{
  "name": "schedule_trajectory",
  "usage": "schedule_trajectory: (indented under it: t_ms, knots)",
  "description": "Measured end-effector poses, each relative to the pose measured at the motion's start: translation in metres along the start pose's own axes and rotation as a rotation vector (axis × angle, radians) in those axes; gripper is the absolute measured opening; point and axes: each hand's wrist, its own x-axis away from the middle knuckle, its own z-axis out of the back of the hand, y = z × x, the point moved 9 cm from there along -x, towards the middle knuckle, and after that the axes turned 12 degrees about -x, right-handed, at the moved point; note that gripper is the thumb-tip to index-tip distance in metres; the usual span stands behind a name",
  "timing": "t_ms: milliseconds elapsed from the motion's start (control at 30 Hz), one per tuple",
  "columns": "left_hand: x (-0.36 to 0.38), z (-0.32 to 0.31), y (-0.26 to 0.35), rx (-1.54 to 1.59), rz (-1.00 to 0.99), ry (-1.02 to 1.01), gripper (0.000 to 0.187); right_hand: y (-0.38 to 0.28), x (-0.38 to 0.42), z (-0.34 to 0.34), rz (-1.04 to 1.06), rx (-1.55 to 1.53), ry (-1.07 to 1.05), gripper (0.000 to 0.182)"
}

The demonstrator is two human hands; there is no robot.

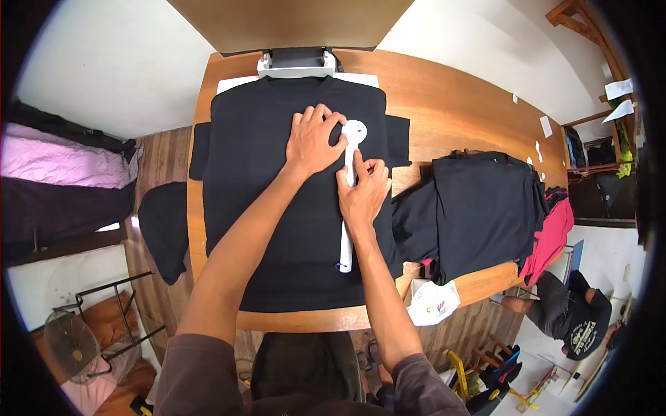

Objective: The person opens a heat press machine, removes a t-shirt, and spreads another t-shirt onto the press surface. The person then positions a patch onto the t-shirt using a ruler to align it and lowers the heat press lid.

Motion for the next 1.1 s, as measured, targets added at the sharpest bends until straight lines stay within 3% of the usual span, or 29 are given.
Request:
schedule_trajectory:
  t_ms: [1100]
  knots:
    - [0.0001,-0.0043,0.0004,-0.021,-0.005,-0.033,0.025,-0.0024,-0.0007,0.0026,0.001,-0.004,0.008,0.045]
